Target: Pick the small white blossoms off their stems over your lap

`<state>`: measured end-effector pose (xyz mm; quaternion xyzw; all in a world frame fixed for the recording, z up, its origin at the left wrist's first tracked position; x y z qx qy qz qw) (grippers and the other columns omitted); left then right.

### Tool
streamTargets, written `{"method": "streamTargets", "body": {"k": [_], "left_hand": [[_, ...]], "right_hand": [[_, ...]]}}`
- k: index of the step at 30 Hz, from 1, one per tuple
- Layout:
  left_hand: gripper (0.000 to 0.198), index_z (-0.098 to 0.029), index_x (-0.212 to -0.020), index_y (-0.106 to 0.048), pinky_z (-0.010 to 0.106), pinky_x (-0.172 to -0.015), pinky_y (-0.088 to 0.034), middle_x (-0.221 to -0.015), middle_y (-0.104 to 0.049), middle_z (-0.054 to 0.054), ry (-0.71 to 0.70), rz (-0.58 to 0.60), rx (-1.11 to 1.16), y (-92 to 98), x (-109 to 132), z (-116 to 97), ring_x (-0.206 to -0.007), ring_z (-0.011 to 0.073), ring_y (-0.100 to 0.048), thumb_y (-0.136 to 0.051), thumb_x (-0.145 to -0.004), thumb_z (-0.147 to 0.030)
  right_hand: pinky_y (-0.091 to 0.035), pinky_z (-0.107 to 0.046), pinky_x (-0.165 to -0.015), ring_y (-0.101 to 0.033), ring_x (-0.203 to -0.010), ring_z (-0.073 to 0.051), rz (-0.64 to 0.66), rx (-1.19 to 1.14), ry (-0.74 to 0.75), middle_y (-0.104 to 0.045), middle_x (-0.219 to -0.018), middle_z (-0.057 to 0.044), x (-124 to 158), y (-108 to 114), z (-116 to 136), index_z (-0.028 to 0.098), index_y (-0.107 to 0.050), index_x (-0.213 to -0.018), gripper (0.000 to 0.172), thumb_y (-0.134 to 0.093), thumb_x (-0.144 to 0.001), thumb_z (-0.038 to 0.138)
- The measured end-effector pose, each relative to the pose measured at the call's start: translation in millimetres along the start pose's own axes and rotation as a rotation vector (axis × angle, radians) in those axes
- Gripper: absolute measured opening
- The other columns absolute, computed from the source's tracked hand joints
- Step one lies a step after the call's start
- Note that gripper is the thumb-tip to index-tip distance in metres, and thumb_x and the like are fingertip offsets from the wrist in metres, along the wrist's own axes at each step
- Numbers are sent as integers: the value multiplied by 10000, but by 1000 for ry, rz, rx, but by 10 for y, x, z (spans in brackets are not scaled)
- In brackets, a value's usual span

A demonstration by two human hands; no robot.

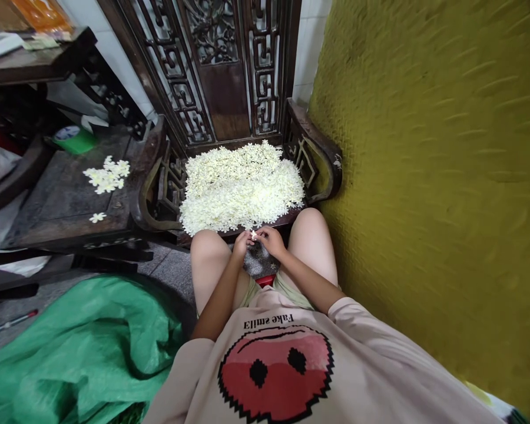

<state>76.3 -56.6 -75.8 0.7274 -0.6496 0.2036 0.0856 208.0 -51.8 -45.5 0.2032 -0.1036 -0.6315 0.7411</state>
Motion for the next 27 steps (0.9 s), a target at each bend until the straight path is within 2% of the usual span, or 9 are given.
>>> {"method": "streamTargets", "body": {"k": [5,12,16,20,27], "left_hand": [[261,-157,-661,-614,236,-586,-374,-633,-586,10,-147,-33,-38,4,13,-83,-579,107,-486,-690,-601,-400],[179,-152,-605,-614,270,-634,-405,-605,-602,28,-209,-92,-119,4,30,-122,-605,142,-525,-696,-600,-312],[181,-151,-624,-639,273,-645,-412,-611,-614,25,-178,-96,-90,18,7,-85,-628,150,-536,-705,-586,-315],[208,-151,-632,-644,253,-591,-394,-554,-581,-4,-116,-94,-36,38,-31,0,-560,117,-485,-705,-578,-343],[237,-128,-656,-623,223,-536,-369,-594,-575,14,84,-19,187,6,-88,148,-509,65,-435,-725,-585,-329]], "right_hand": [[-300,-308,-777,-529,-846,-188,9,347,146,-655,-865,-57,40,51,123,208,-660,-848,176,-506,-865,292],[-250,-327,-762,-500,-840,-192,100,536,252,-645,-885,-76,59,-3,144,203,-665,-879,240,-437,-903,275],[-245,-326,-770,-504,-854,-186,80,498,232,-654,-918,-70,64,12,139,220,-676,-895,238,-446,-901,281],[-259,-326,-783,-534,-871,-185,42,400,173,-671,-934,-55,79,13,122,236,-688,-890,203,-491,-878,283],[-355,-333,-824,-582,-876,-186,-84,50,22,-687,-923,-49,62,-28,44,242,-707,-816,165,-549,-827,287]]}}
Point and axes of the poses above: each hand's wrist, its own x-axis away from the middle knuckle, its own y-axis out of the back of the hand, z = x × y, the point moved 4 cm from there along -x, towards the middle knuckle
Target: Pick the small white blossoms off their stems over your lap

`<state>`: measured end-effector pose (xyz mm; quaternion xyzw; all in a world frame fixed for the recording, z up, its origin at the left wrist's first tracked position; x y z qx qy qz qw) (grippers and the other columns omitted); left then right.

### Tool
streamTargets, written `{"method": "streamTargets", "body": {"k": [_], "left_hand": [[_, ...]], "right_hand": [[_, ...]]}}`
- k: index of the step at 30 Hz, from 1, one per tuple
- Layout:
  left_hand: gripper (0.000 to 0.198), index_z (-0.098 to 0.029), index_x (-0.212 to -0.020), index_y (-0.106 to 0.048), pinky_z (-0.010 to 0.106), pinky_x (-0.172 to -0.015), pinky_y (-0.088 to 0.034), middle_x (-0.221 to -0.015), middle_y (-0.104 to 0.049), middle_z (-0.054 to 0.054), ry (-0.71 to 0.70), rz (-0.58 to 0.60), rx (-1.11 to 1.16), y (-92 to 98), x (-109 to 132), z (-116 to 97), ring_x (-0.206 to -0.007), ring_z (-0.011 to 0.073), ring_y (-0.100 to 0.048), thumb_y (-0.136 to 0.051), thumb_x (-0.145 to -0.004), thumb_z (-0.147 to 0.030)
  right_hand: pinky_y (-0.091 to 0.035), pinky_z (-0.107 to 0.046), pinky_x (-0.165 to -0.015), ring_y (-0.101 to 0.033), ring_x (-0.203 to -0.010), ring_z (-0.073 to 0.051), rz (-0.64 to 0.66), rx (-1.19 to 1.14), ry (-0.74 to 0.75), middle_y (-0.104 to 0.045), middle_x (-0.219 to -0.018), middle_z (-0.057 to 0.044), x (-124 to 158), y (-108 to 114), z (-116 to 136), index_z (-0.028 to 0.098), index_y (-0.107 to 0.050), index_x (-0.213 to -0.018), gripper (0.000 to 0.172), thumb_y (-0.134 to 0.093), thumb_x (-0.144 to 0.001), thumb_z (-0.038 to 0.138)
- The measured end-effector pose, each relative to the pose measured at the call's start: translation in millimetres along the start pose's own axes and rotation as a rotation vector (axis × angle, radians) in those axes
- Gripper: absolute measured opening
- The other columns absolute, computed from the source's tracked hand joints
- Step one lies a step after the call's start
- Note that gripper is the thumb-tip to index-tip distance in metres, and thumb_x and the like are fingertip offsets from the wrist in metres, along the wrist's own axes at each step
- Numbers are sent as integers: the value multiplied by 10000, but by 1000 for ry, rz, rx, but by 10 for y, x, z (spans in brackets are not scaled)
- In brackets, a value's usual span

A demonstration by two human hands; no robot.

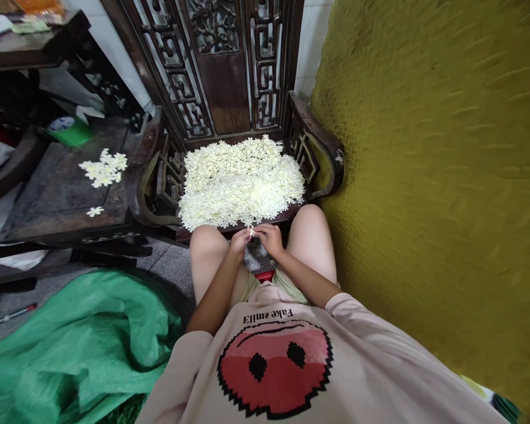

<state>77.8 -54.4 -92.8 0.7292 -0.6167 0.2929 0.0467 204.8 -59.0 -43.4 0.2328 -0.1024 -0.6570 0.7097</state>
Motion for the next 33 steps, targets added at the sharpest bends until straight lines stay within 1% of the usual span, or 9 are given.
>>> {"method": "streamTargets", "body": {"k": [5,8,10,12,16,20,25,29,33], "left_hand": [[298,-132,-687,-601,221,-544,-359,-543,-505,-21,-12,-109,-29,74,8,29,-510,65,-429,-698,-624,-407],[317,-141,-722,-610,231,-598,-383,-583,-541,-13,-150,-183,-100,103,44,-33,-577,90,-482,-668,-643,-442],[300,-146,-719,-612,243,-632,-397,-622,-570,-1,-215,-181,-124,81,69,-78,-619,106,-509,-670,-639,-430],[280,-149,-695,-608,254,-649,-405,-645,-587,8,-230,-136,-141,33,84,-110,-636,118,-523,-682,-626,-410],[287,-156,-683,-606,258,-636,-401,-673,-600,21,-214,-47,-197,-41,83,-147,-645,130,-527,-690,-612,-420],[284,-159,-652,-609,252,-614,-375,-629,-581,10,-230,-29,-246,-23,60,-158,-607,121,-488,-689,-600,-426],[253,-165,-582,-577,236,-579,-338,-539,-505,-26,-195,-37,-216,28,27,-115,-551,99,-432,-695,-599,-388],[310,-157,-499,-472,207,-514,-290,-464,-406,-49,-88,10,-42,17,-2,-71,-470,62,-349,-709,-618,-318],[263,-142,-539,-491,200,-509,-294,-503,-452,-28,48,89,168,-22,10,-48,-478,57,-378,-719,-620,-246]], "right_hand": [[-450,-287,-668,-574,-661,-149,5,-402,-308,-681,-791,-52,-75,-104,-220,180,-682,-750,229,-687,-670,395],[-438,-249,-569,-580,-610,-132,130,-574,-513,-681,-750,-44,-54,-202,-333,170,-669,-748,314,-715,-609,448],[-414,-226,-530,-585,-595,-123,217,-638,-567,-685,-761,-43,-28,-251,-355,173,-666,-755,340,-707,-608,477],[-402,-217,-527,-583,-587,-114,232,-670,-555,-680,-750,-32,-25,-258,-351,176,-655,-742,351,-698,-605,496],[-400,-227,-549,-535,-543,-101,140,-642,-438,-627,-630,12,-78,-181,-313,178,-611,-659,349,-706,-569,502],[-384,-236,-558,-494,-539,-101,201,-574,-323,-605,-590,16,-109,-155,-253,176,-623,-628,301,-704,-572,460],[-360,-231,-543,-485,-551,-102,193,-631,-429,-603,-590,6,-78,-176,-280,166,-629,-619,288,-705,-557,437],[-345,-224,-548,-476,-562,-94,184,-685,-483,-603,-599,4,-64,-180,-265,154,-628,-611,299,-733,-527,421],[-309,-214,-520,-439,-531,-72,221,-746,-550,-598,-603,8,-40,-197,-261,149,-634,-635,320,-750,-513,421]]}}
Point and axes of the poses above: each hand's wrist, its own x-axis away from the middle knuckle, its own y-axis out of the back of the hand, z = x × y, the point moved 4 cm from there along -x, towards the middle knuckle
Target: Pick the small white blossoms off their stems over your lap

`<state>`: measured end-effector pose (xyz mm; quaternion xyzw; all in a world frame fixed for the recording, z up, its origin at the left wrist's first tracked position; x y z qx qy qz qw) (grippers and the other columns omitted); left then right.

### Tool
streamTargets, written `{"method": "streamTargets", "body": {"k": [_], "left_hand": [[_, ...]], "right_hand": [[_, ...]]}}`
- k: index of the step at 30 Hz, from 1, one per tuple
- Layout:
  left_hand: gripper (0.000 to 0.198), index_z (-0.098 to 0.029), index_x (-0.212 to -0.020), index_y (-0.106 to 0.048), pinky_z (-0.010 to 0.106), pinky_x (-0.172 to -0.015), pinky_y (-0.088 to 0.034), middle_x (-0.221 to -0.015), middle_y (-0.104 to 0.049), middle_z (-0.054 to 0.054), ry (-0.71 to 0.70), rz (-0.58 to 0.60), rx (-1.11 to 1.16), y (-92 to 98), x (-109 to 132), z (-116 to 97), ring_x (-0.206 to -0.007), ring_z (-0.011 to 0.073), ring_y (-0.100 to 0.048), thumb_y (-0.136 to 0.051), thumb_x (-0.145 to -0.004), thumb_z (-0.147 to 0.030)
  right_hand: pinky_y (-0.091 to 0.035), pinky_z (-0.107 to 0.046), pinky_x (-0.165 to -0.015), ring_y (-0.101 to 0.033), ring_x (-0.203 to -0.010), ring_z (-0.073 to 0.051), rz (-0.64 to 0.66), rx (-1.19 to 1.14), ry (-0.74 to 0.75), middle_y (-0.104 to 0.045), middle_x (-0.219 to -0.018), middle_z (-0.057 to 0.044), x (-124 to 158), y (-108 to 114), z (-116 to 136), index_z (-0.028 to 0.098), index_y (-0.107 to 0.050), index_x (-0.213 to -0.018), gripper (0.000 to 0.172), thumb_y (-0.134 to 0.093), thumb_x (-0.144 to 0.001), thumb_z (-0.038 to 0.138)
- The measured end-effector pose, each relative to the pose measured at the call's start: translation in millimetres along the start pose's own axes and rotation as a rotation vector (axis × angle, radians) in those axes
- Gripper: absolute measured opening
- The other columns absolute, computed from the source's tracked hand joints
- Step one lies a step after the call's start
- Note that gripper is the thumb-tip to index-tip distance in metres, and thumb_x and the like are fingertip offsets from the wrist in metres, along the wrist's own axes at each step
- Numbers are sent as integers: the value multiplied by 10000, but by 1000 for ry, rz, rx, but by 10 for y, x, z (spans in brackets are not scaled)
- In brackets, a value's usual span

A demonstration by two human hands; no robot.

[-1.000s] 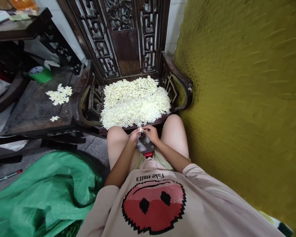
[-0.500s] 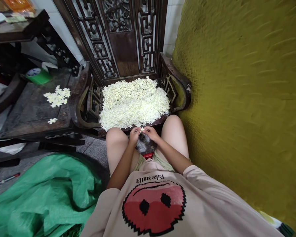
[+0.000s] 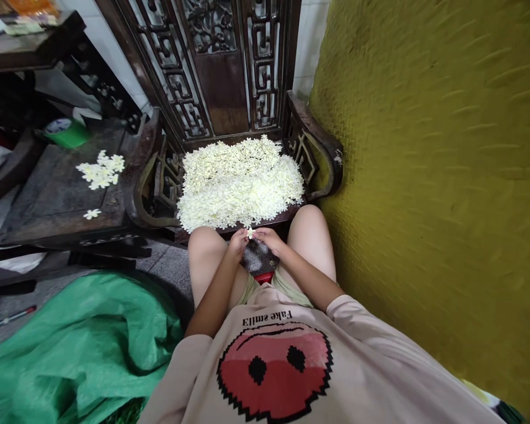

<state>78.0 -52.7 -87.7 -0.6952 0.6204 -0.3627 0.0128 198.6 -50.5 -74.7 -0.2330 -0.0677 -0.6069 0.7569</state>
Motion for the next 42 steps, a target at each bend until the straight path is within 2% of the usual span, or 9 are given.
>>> {"method": "streamTargets", "body": {"k": [4,7,14,21,24,30,33,37,42], "left_hand": [[235,-143,-580,-518,214,-525,-307,-535,-471,-19,45,34,56,-29,35,4,-495,66,-389,-705,-639,-274],[240,-147,-571,-532,223,-531,-293,-514,-442,-32,-67,-54,-125,-10,48,-42,-499,71,-371,-702,-641,-301],[207,-155,-635,-582,241,-604,-339,-598,-525,-12,-300,-58,-449,-44,53,-111,-590,108,-442,-671,-651,-341],[108,-166,-634,-574,259,-653,-335,-662,-498,8,-495,-15,-798,-67,78,-147,-645,133,-442,-562,-728,-218],[123,-163,-605,-559,258,-662,-337,-646,-490,6,-467,-9,-736,-63,71,-164,-655,137,-441,-572,-715,-214],[205,-155,-596,-525,235,-593,-328,-583,-482,-9,-86,42,-220,-40,42,-27,-575,102,-425,-660,-659,-296],[224,-153,-615,-527,223,-563,-330,-592,-502,-4,2,51,-74,-50,65,20,-558,90,-437,-693,-630,-302],[228,-147,-642,-565,226,-567,-344,-576,-510,-11,-64,-114,-181,13,91,-7,-539,83,-433,-695,-627,-334],[244,-159,-646,-577,247,-610,-367,-593,-533,-2,-307,-315,-390,53,159,-102,-594,115,-469,-630,-674,-396]], "right_hand": [[-273,-206,-490,-410,-506,-61,-1,-34,-99,-611,-642,4,-19,16,-67,156,-636,-682,323,-750,-532,418],[-298,-206,-506,-456,-543,-77,-53,-24,-89,-621,-679,1,-55,52,-83,164,-628,-712,307,-738,-554,403],[-365,-245,-601,-475,-570,-108,-77,297,231,-567,-607,16,-85,148,87,161,-604,-667,197,-678,-622,338],[-384,-266,-672,-533,-658,-142,-34,550,335,-628,-694,-17,-56,189,140,178,-638,-672,89,-597,-694,253],[-379,-262,-640,-513,-615,-134,-21,429,276,-611,-643,-7,-67,172,126,171,-635,-663,132,-633,-664,303],[-373,-246,-631,-511,-616,-114,46,47,143,-608,-641,10,-64,81,115,170,-626,-688,283,-738,-540,383],[-354,-230,-593,-485,-580,-98,56,-11,80,-597,-620,20,-57,58,87,173,-635,-718,326,-759,-517,397],[-346,-219,-566,-486,-574,-90,-45,-1,7,-625,-674,12,-44,77,27,180,-649,-759,341,-741,-551,434],[-360,-209,-547,-543,-620,-103,-46,34,-93,-662,-765,-14,-8,16,-69,179,-647,-753,322,-725,-582,441]]}}
Point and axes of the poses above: each hand's wrist, its own x-axis away from the middle knuckle, its own y-axis out of the back of the hand, z = x × y, the point moved 4 cm from there along -x, towards the middle knuckle
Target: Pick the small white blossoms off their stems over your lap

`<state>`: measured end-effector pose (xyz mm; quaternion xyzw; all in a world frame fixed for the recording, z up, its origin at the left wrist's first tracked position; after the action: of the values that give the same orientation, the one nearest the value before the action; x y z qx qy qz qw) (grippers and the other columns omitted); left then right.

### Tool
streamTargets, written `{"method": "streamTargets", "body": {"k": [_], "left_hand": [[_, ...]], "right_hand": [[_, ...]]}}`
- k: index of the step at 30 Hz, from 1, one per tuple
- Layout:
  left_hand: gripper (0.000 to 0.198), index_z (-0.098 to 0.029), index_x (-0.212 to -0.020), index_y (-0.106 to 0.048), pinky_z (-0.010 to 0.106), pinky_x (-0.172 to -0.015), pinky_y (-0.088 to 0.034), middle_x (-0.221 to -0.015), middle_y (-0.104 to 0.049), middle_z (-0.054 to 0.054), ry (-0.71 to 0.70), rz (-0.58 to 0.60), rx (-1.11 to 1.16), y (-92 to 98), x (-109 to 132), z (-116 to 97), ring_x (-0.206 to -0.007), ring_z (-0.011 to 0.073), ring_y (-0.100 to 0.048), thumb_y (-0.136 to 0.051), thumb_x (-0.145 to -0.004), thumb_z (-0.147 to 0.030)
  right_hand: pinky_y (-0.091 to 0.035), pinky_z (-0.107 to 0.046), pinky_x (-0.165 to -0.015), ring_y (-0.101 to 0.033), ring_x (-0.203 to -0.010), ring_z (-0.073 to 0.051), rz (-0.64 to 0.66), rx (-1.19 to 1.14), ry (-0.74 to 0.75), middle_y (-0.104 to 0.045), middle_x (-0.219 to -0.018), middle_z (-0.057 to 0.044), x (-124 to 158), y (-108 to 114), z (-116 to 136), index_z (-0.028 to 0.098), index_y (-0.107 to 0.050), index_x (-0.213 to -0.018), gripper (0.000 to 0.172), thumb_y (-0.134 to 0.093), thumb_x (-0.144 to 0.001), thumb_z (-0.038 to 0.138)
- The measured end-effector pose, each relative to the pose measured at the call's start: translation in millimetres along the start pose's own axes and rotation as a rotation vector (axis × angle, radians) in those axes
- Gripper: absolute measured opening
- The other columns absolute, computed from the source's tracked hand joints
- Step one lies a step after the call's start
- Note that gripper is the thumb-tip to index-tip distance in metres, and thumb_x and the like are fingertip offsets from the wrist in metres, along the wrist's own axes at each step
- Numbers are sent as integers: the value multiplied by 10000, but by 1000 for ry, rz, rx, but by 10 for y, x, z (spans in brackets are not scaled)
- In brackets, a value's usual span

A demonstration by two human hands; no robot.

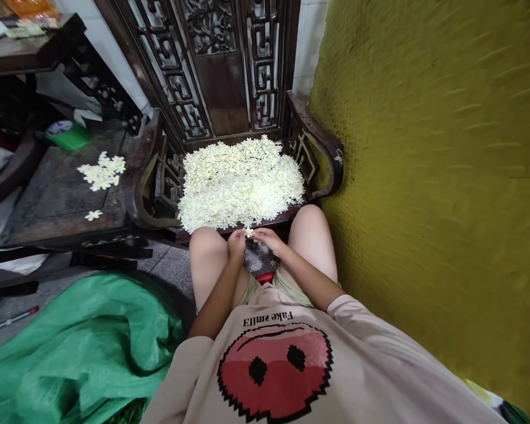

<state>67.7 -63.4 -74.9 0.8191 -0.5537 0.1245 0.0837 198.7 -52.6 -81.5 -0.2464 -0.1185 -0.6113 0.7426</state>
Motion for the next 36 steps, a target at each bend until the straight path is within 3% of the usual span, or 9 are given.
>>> {"method": "streamTargets", "body": {"k": [3,9,14,18,21,25,32,36], "left_hand": [[246,-166,-633,-570,250,-604,-367,-586,-531,0,-59,54,-63,-40,15,-17,-600,123,-476,-610,-692,-402],[319,-165,-546,-493,232,-554,-327,-509,-443,-30,1,180,-39,-89,-41,69,-540,95,-402,-635,-671,-422],[368,-163,-542,-450,223,-498,-299,-468,-377,-42,235,333,172,-168,-52,143,-460,63,-322,-668,-663,-432],[318,-158,-613,-498,242,-525,-333,-505,-407,-21,295,461,305,-223,-6,112,-485,80,-371,-664,-684,-419],[310,-160,-593,-493,238,-518,-311,-505,-405,-27,258,384,207,-168,-19,112,-479,76,-357,-668,-677,-402],[251,-164,-644,-569,242,-571,-326,-568,-484,-19,62,185,8,-61,-72,76,-545,95,-422,-658,-659,-398],[184,-173,-600,-571,269,-646,-358,-644,-514,16,-216,211,-294,-86,-77,-26,-655,145,-459,-619,-675,-335],[207,-169,-612,-556,257,-608,-353,-601,-506,2,-82,268,-174,-96,-93,5,-616,132,-448,-626,-666,-357]], "right_hand": [[-361,-206,-533,-537,-593,-97,-59,-11,9,-644,-721,-2,3,5,-18,178,-624,-733,280,-718,-603,407],[-343,-192,-493,-457,-517,-69,-85,7,1,-593,-648,19,-13,47,2,176,-581,-688,225,-685,-647,372],[-291,-178,-457,-414,-492,-59,32,-25,-46,-559,-609,24,-5,21,13,174,-564,-682,251,-690,-642,387],[-287,-184,-466,-412,-491,-60,142,-74,-92,-568,-607,14,0,-5,10,165,-574,-686,252,-685,-656,390],[-291,-194,-473,-403,-478,-60,68,-29,-86,-578,-606,8,-33,37,6,156,-586,-679,221,-667,-669,361],[-338,-213,-540,-436,-514,-81,-64,180,102,-568,-588,19,-88,101,61,152,-588,-638,126,-615,-680,268],[-380,-247,-660,-508,-647,-129,-86,545,350,-582,-665,0,-53,156,153,177,-581,-666,66,-557,-708,222],[-384,-248,-659,-501,-645,-129,-7,452,352,-574,-658,-1,-41,117,188,171,-574,-668,120,-576,-712,283]]}}
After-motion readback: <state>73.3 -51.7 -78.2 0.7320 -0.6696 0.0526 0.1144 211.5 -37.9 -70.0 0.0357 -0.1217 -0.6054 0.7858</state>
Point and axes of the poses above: each hand's wrist, its own x-axis away from the middle knuckle, its own y-axis out of the back of the hand, z = x × y, the point moved 4 cm from there along -x, towards the middle knuckle
